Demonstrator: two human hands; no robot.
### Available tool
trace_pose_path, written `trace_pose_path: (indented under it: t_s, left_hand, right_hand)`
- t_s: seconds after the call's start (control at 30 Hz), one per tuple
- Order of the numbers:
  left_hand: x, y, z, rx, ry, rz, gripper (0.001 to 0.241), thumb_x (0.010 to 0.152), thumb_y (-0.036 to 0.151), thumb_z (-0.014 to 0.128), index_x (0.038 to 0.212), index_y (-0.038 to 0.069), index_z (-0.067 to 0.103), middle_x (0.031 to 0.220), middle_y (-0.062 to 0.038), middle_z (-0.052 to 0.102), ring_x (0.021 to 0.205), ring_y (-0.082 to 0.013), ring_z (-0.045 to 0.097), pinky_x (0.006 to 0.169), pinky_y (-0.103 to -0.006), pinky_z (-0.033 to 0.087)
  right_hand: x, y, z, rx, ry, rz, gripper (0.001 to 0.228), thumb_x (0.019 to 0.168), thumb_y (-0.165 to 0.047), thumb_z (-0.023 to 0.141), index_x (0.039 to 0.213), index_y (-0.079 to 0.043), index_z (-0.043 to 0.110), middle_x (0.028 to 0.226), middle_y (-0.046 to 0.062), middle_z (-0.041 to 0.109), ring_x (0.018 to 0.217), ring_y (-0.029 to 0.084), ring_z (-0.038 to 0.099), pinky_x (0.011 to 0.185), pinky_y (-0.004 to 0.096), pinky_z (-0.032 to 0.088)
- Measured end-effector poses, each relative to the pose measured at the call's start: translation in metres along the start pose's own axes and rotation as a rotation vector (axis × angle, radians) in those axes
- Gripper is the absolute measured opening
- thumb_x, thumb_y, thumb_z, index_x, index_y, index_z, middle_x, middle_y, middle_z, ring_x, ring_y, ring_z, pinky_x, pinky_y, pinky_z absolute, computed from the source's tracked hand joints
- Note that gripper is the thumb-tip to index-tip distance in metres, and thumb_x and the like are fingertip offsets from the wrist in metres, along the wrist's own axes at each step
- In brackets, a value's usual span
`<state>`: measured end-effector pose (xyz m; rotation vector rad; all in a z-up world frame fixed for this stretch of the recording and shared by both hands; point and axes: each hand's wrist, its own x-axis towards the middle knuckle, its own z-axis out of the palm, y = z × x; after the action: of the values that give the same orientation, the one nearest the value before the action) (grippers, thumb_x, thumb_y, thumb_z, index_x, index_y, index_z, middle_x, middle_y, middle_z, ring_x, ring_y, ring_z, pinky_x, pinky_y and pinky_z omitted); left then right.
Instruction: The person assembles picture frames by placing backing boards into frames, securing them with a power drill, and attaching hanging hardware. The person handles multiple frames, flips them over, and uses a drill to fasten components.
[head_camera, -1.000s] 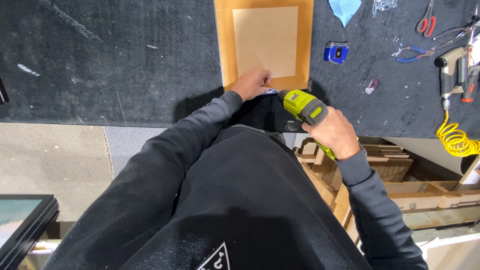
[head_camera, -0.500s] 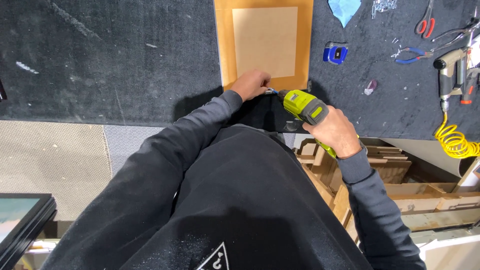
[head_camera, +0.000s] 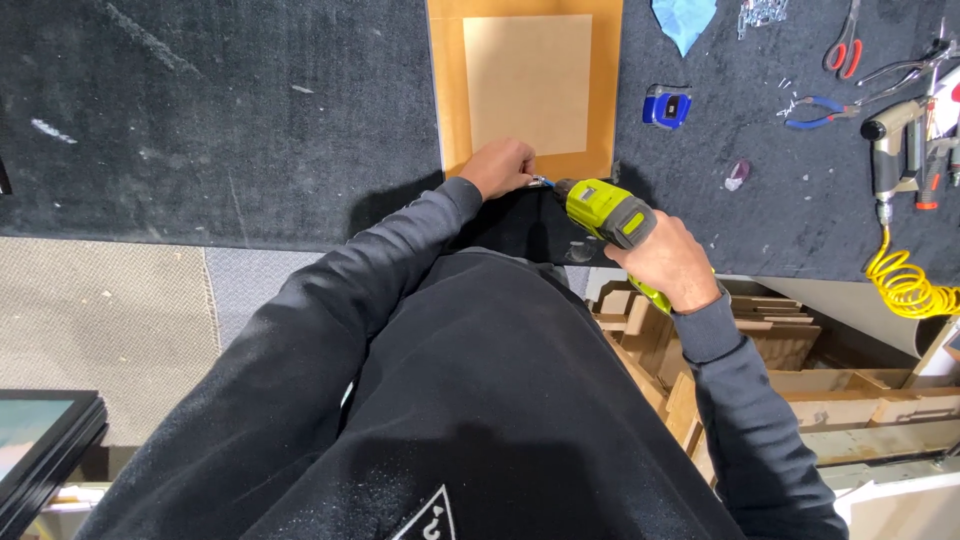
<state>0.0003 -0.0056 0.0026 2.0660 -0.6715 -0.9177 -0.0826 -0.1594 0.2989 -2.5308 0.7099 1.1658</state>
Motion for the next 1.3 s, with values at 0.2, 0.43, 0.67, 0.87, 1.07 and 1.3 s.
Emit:
trace_pose_path:
  t_s: [0.2,0.43,0.67,0.87,1.07,1.3]
  left_hand:
    - [0.003,-0.005,0.005,0.020,0.008,0.013,0.012,0.080,0.026,0.079,0.086,0.017,0.073,0.080,-0.004,0.073,0.087,-0.0303,0.073,0.081,-0.0428,0.060]
    - [-0.021,0.016,-0.012,0.074,0.055,0.146,0.017,0.085,0.026,0.079,0.094,0.016,0.068,0.084,-0.007,0.071,0.089,-0.0316,0.072,0.082,-0.0452,0.059]
    - [-0.017,0.012,-0.002,0.211,0.073,0.183,0.029,0.084,0.027,0.083,0.097,0.015,0.059,0.087,-0.009,0.066,0.092,-0.0351,0.069,0.082,-0.0481,0.058]
    - [-0.009,0.003,0.011,0.196,0.087,0.180,0.030,0.082,0.025,0.083,0.094,0.017,0.057,0.083,-0.007,0.065,0.089,-0.0352,0.070,0.080,-0.0480,0.058]
    - [-0.012,0.006,0.006,0.156,0.073,0.153,0.029,0.083,0.024,0.083,0.096,0.017,0.058,0.083,-0.006,0.066,0.090,-0.0333,0.070,0.079,-0.0473,0.058]
    - [-0.066,0.028,-0.049,-0.854,0.250,-0.210,0.015,0.093,0.020,0.059,0.094,0.014,0.073,0.070,0.002,0.053,0.052,-0.0088,0.049,0.045,-0.0243,0.048]
  right_hand:
    - [0.002,0.000,-0.002,-0.007,0.000,0.006,0.061,0.083,-0.034,0.076,0.130,0.003,0.065,0.110,0.026,0.074,0.101,0.044,0.073,0.079,0.053,0.059]
    - [-0.004,0.002,0.001,0.022,0.015,0.009,0.058,0.084,-0.031,0.076,0.130,0.004,0.065,0.110,0.026,0.074,0.102,0.045,0.072,0.083,0.054,0.059]
    - [0.002,0.006,0.008,0.042,0.041,-0.028,0.057,0.083,-0.030,0.075,0.127,0.005,0.066,0.108,0.027,0.074,0.102,0.046,0.071,0.081,0.056,0.058]
    - [-0.004,-0.002,0.005,0.051,0.049,-0.026,0.056,0.083,-0.027,0.075,0.128,0.005,0.065,0.109,0.028,0.074,0.104,0.047,0.071,0.081,0.057,0.058]
    - [-0.003,0.000,0.008,0.043,0.044,-0.008,0.056,0.083,-0.027,0.075,0.128,0.005,0.065,0.109,0.028,0.074,0.105,0.046,0.071,0.081,0.057,0.058]
    - [-0.044,-0.021,-0.014,0.091,0.048,-0.018,0.054,0.086,-0.029,0.074,0.126,0.006,0.067,0.110,0.028,0.073,0.107,0.045,0.070,0.081,0.057,0.057]
